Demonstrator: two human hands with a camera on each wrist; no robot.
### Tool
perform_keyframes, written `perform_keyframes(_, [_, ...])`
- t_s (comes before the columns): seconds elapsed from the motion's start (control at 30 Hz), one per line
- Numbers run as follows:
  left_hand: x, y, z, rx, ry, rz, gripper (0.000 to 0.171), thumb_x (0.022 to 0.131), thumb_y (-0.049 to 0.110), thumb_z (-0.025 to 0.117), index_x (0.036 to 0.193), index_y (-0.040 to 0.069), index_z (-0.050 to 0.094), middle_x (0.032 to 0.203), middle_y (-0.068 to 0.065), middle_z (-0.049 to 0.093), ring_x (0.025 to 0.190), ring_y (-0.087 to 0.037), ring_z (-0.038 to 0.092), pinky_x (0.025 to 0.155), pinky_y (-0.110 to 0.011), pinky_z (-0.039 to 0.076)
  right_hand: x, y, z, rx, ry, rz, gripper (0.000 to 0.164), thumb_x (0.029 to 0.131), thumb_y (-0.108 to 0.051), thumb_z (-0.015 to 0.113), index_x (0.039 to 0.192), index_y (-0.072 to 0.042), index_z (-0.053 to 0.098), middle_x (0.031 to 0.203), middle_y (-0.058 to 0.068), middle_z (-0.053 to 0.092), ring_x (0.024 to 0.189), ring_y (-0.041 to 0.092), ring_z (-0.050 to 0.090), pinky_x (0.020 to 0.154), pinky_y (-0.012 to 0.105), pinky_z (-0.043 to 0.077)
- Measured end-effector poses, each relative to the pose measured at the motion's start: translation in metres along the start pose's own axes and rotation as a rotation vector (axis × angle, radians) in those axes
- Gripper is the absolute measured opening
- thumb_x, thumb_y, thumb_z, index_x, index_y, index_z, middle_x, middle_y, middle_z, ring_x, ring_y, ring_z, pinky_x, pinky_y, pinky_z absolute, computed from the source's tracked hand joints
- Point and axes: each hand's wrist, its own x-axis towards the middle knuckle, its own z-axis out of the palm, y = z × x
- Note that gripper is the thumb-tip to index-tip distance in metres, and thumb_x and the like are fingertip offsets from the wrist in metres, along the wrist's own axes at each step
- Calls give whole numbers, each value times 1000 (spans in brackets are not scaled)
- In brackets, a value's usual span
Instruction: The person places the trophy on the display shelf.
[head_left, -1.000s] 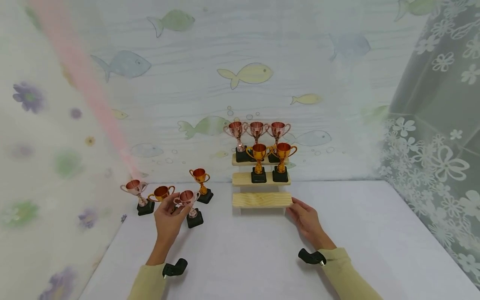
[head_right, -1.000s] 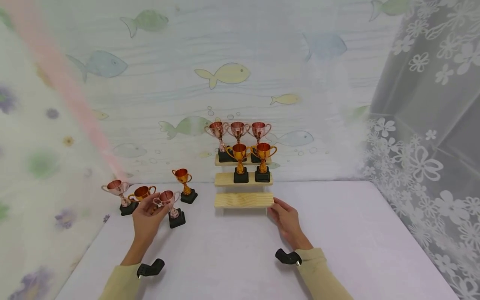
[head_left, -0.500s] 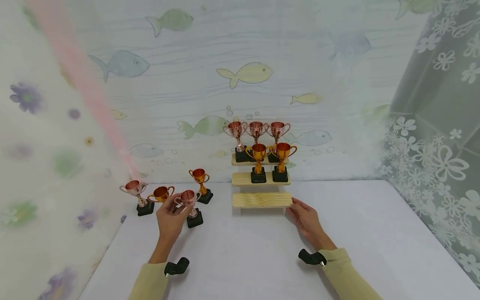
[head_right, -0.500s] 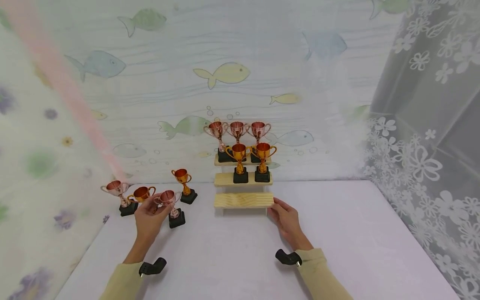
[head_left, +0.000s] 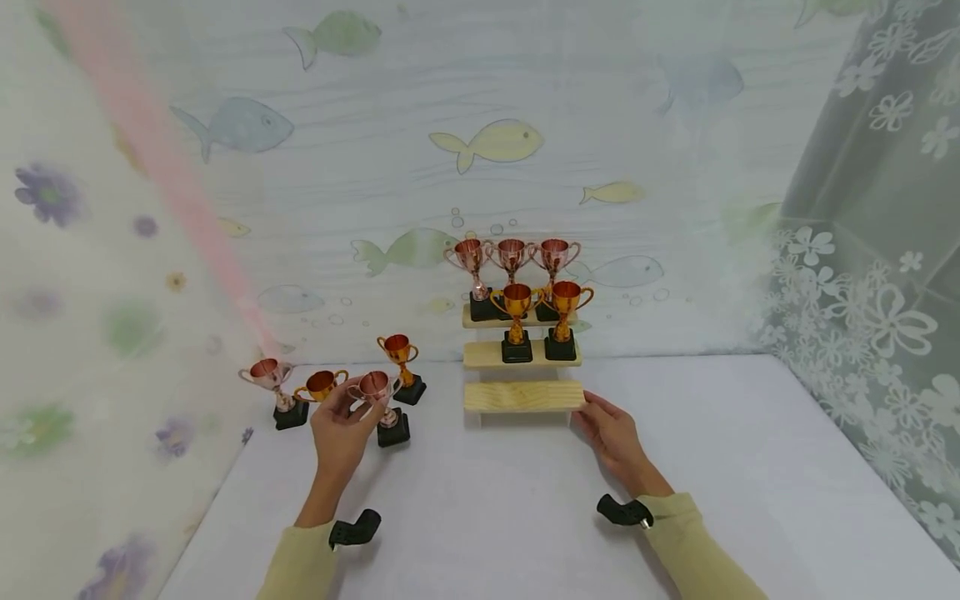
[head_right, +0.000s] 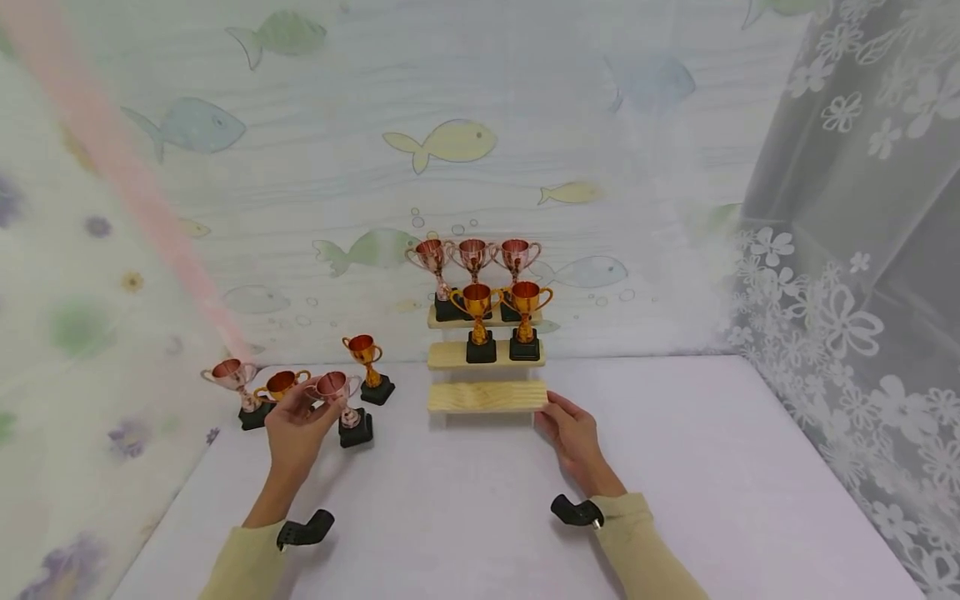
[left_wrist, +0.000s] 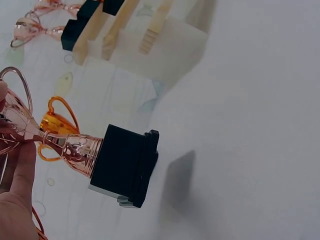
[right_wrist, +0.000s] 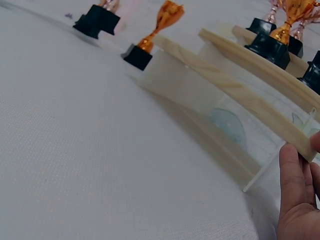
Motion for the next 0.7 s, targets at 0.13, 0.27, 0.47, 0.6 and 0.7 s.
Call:
perform_keyframes(0.13, [2, 9, 3, -30, -21, 47, 44, 80, -13, 79, 121, -6, 66, 99, -8, 57, 88, -12, 60, 84, -17, 59, 0, -1, 1, -2, 4, 3, 52, 105, -6, 49, 155, 3, 35, 155, 19, 40, 100, 1, 67, 99, 21, 53])
perform_keyframes(0.27, [6, 19, 10, -48, -37, 120, 45, 77, -16, 79, 120, -8, 66, 101, -7, 60, 89, -12, 61, 86, -19, 59, 0, -1, 0, -6, 0, 5, 53, 106, -7, 49, 155, 3, 34, 155, 19, 39, 101, 1, 67, 100, 21, 53])
perform_keyframes(0.47, [9, 38, 28, -70, -68, 161, 47, 77, -16, 79, 121, -9, 65, 103, -4, 61, 92, -11, 62, 88, -21, 58, 0, -1, 0, -7, -8, 2, 53, 106, -8, 49, 155, 2, 33, 154, 18, 41, 102, 1, 67, 100, 21, 52])
perform_keyframes(0.6, [10, 50, 43, -93, -115, 174, 49, 77, -17, 78, 123, -10, 63, 106, -3, 63, 95, -12, 62, 88, -22, 58, 0, 0, 0, -1, -10, 1, 52, 106, -7, 49, 155, 3, 33, 151, 17, 44, 102, 1, 67, 100, 21, 52])
perform_keyframes(0.7, [11, 58, 53, -103, -151, 199, 48, 77, -16, 79, 122, -10, 64, 109, -4, 64, 95, -12, 62, 88, -23, 59, -1, -1, 0, 1, -12, 3, 52, 106, -8, 49, 155, 3, 33, 149, 16, 45, 102, 2, 67, 100, 21, 53])
